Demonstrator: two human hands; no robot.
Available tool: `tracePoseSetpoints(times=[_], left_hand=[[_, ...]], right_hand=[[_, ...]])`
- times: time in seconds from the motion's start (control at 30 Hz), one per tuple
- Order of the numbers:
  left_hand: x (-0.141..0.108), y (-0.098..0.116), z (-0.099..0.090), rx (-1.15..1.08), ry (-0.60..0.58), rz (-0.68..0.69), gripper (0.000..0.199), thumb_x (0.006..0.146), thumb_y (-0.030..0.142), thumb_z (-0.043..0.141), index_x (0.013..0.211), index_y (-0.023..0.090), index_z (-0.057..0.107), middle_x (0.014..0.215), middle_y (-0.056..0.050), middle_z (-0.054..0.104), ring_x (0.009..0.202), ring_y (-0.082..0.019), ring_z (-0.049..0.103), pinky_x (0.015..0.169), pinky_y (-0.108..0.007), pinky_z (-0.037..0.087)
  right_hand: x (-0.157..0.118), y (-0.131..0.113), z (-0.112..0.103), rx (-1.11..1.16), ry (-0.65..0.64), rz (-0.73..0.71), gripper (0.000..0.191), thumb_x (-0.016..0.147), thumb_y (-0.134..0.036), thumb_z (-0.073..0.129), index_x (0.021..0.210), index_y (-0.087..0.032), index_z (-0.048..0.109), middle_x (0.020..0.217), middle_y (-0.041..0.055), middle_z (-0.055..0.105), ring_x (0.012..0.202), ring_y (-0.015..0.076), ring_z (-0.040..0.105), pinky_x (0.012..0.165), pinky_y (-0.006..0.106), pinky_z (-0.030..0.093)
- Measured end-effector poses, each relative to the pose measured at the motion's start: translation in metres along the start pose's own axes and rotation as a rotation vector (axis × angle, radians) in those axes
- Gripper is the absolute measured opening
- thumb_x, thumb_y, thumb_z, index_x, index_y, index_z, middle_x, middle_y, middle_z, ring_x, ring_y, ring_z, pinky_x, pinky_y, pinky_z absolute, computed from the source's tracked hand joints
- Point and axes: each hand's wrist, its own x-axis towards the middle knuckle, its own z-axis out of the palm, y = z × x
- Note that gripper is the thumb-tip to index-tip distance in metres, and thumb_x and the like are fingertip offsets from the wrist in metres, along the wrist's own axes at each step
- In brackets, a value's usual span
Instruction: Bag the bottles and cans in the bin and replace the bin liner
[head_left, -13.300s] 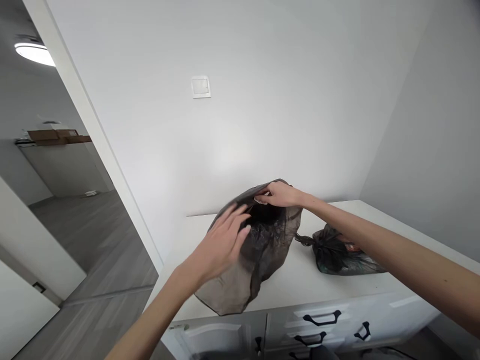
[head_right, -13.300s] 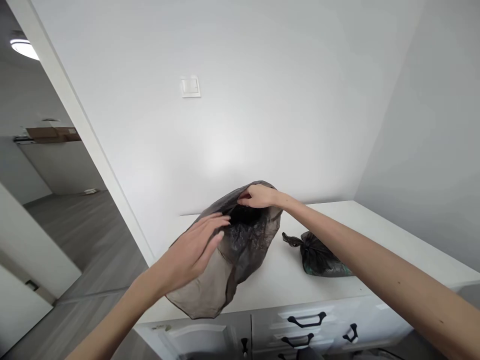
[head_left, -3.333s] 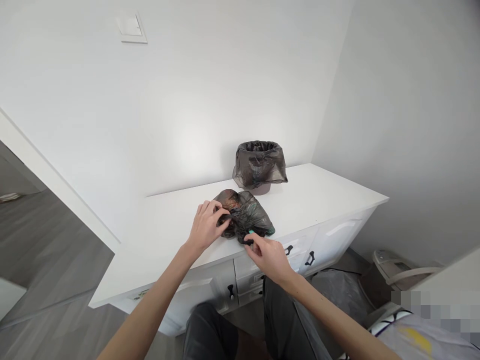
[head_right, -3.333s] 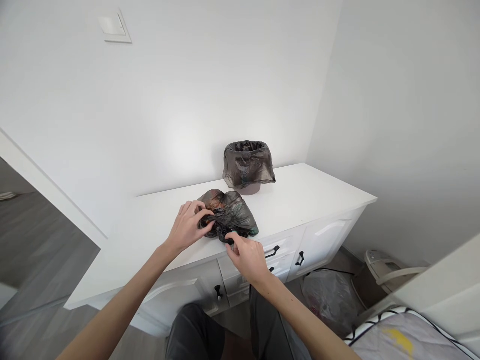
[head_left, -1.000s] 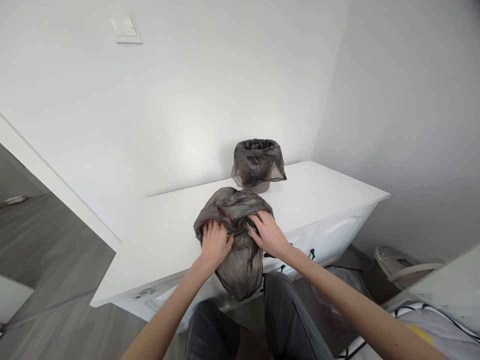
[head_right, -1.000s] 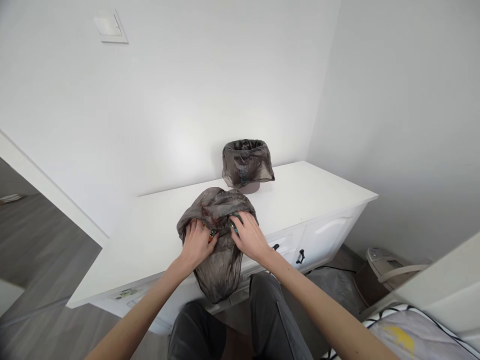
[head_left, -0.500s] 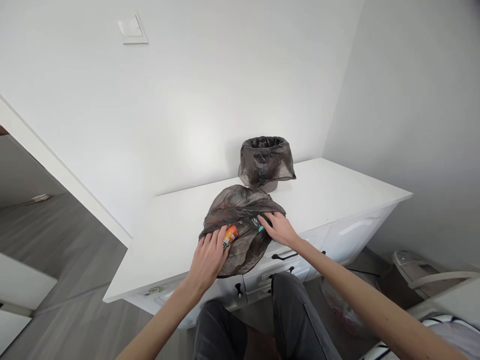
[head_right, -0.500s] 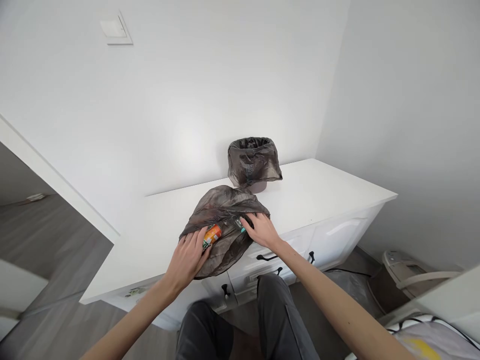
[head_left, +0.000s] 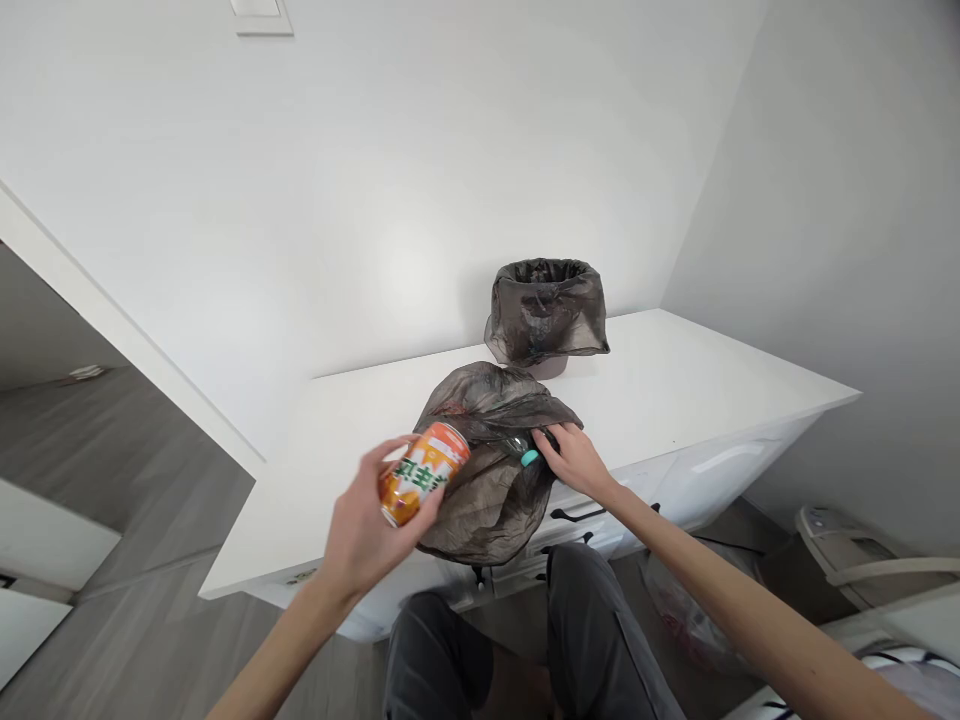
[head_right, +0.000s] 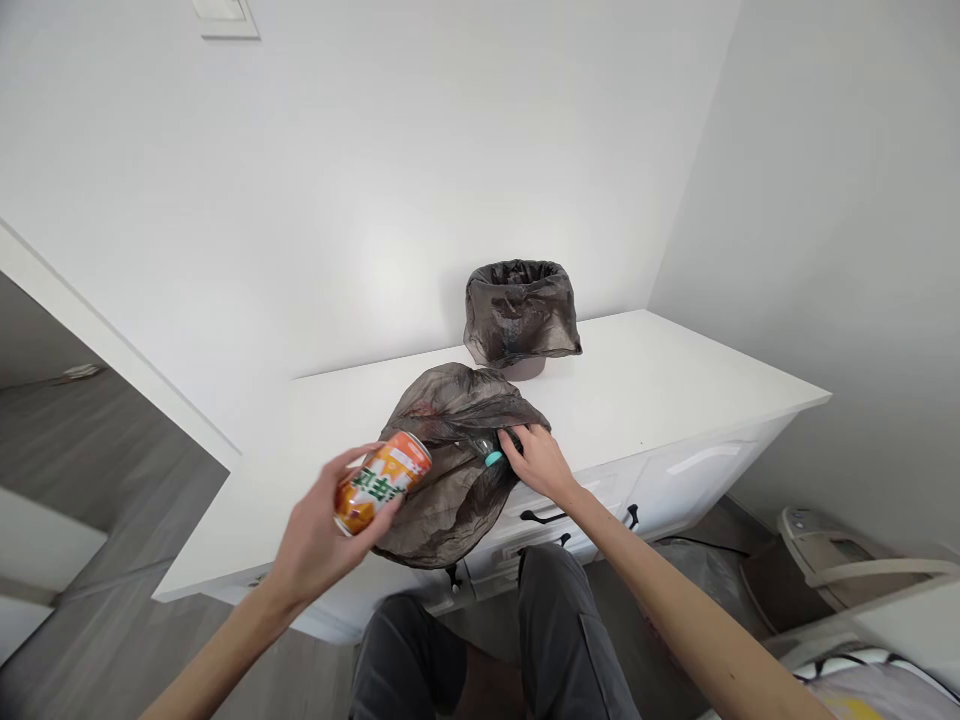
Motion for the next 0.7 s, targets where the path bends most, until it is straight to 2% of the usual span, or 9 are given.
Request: tracePoseSetpoints(times=[0.1,0.2,0.3,0.4,0.57,0.7], left_hand=[[0.020,-0.008,-0.023,-0.085,0.190,-0.068,0.072,0.085,0.052,0.075,0.143,0.027,0.040,0.139,-0.009,0.068,0.108,-0.025,0.074,0.083,-0.035,0.063],[0.043,-0.028,-0.043,0.050,0.282,-0.132,0.067,0.081,0.058,0.076,0.133,0.025,0.049,0.135,-0.008,0.069,0.103,-0.026,0.074,0.080,-0.035,0.061],[0.062,-0.053,-0.058,0.238,0.225,-0.202,0.060,0.081,0.064,0.071,0.125,0.025,0.060,0.133,-0.008,0.070,0.103,-0.027,0.073,0.079,-0.035,0.057],[0.075,-0.077,-0.069,0.377,0.108,-0.318,0.062,0.082,0.068,0.066,0.126,0.024,0.060,0.124,-0.009,0.074,0.099,-0.029,0.073,0.077,-0.036,0.054],[0.095,-0.106,-0.084,0.497,0.021,-0.415,0.082,0.080,0.073,0.068,0.141,0.022,0.047,0.127,-0.013,0.073,0.101,-0.033,0.073,0.079,-0.040,0.052],[0.110,-0.118,-0.094,0.550,-0.061,-0.488,0.102,0.078,0.069,0.072,0.153,0.017,0.028,0.133,-0.017,0.070,0.109,-0.038,0.070,0.086,-0.047,0.053]], right_hand=[[0.000,0.000,0.001,-0.024,-0.002,0.005,0.038,0.108,-0.042,0.042,0.122,-0.018,0.069,0.118,0.0140,0.074,0.115,0.0300,0.067,0.095,0.039,0.051],[0.000,-0.001,0.001,-0.055,0.002,0.014,0.037,0.107,-0.041,0.044,0.119,-0.018,0.070,0.115,0.0142,0.075,0.109,0.0302,0.068,0.093,0.038,0.051],[0.000,-0.001,0.001,-0.062,-0.005,0.014,0.035,0.106,-0.040,0.045,0.117,-0.018,0.070,0.113,0.0135,0.075,0.107,0.0298,0.068,0.091,0.037,0.051],[0.000,-0.001,0.001,-0.059,-0.010,0.021,0.035,0.106,-0.040,0.046,0.115,-0.018,0.070,0.111,0.0134,0.075,0.106,0.0299,0.068,0.090,0.037,0.050],[0.000,0.001,0.002,-0.063,0.002,0.023,0.034,0.105,-0.040,0.047,0.117,-0.018,0.070,0.113,0.0137,0.074,0.106,0.0302,0.068,0.091,0.037,0.050],[0.000,0.001,0.003,-0.077,0.013,0.040,0.033,0.104,-0.040,0.048,0.115,-0.018,0.071,0.109,0.0134,0.075,0.104,0.0297,0.069,0.090,0.037,0.051]])
